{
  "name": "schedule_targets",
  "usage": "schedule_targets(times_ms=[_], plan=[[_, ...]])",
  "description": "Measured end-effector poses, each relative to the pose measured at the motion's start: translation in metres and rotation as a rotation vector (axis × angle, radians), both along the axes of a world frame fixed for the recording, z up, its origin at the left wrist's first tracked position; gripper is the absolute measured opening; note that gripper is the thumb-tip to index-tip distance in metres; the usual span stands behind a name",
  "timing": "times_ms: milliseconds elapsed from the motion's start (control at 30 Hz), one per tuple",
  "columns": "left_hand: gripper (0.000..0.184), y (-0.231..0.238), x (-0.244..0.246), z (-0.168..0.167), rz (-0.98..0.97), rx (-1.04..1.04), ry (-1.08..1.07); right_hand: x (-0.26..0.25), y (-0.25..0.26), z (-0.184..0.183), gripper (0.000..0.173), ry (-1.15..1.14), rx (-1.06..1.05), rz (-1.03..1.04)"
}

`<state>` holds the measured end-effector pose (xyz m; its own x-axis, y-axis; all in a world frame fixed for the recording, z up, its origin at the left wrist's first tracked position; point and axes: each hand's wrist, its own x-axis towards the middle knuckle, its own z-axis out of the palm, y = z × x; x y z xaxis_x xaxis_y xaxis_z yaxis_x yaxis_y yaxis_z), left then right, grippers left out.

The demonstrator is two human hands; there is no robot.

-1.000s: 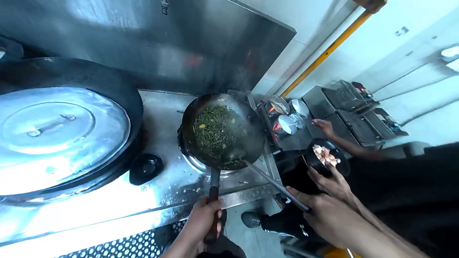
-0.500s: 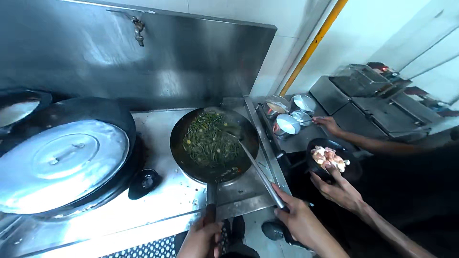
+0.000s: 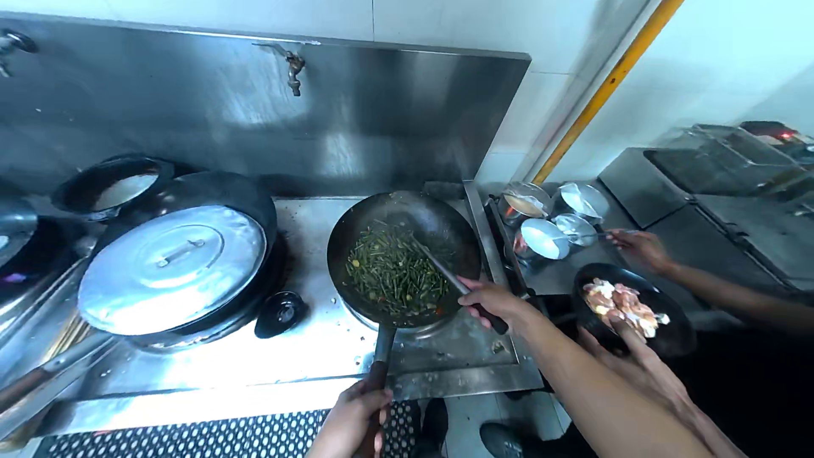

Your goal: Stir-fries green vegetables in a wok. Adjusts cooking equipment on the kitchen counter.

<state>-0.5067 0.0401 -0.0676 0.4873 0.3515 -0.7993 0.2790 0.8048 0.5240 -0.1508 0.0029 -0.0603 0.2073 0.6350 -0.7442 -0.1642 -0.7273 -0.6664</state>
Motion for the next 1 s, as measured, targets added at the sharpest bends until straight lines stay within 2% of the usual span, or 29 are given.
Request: schedule_targets(times_ms=[100,233,300,400,500,567,633,733,767,833,933,1000], plan=[[0.025,0.014,-0.005,-0.020,-0.005,0.026,0.035,-0.001,-0.024,0.010,0.070,0.077,0.012,0.100],[0.021,0.008,-0.010,0.022,-0.042,-0.021,-0.009,-0.043,-0.074,0.072,0.071,-0.341,-0.059,0.315],[0.023,0.017,-0.013,0.013,-0.042,-0.053,-0.023,-0.071,-0.098,0.099,0.072,-0.544,-0.132,0.408],[0.022,0.029,-0.015,0.003,0.001,-0.086,-0.039,-0.101,-0.125,0.115,0.071,-0.752,-0.171,0.382],[0.023,0.023,-0.019,0.016,-0.047,-0.140,-0.086,-0.127,-0.141,0.126,0.072,-0.807,-0.179,0.234],[0.026,0.032,-0.021,0.004,-0.059,-0.142,-0.080,-0.137,-0.145,0.139,0.073,-0.811,-0.190,0.200],[0.025,0.039,-0.024,-0.008,-0.043,-0.139,-0.066,-0.143,-0.147,0.160,0.072,-0.827,-0.263,0.252],[0.025,0.044,-0.029,-0.011,-0.046,-0.147,-0.081,-0.154,-0.134,0.188,0.071,-0.868,-0.431,0.438],[0.025,0.045,-0.030,-0.012,-0.056,-0.147,-0.086,-0.158,-0.127,0.184,0.070,-0.897,-0.480,0.493],[0.024,0.046,-0.029,-0.012,-0.072,-0.147,-0.101,-0.158,-0.118,0.152,0.072,-0.973,-0.567,0.593],[0.022,0.041,-0.026,0.009,-0.081,-0.153,-0.116,-0.157,-0.086,0.084,0.073,-1.045,-0.653,0.575],[0.022,0.030,-0.026,0.025,-0.095,-0.154,-0.139,-0.155,-0.067,0.052,0.076,-1.082,-0.667,0.536]])
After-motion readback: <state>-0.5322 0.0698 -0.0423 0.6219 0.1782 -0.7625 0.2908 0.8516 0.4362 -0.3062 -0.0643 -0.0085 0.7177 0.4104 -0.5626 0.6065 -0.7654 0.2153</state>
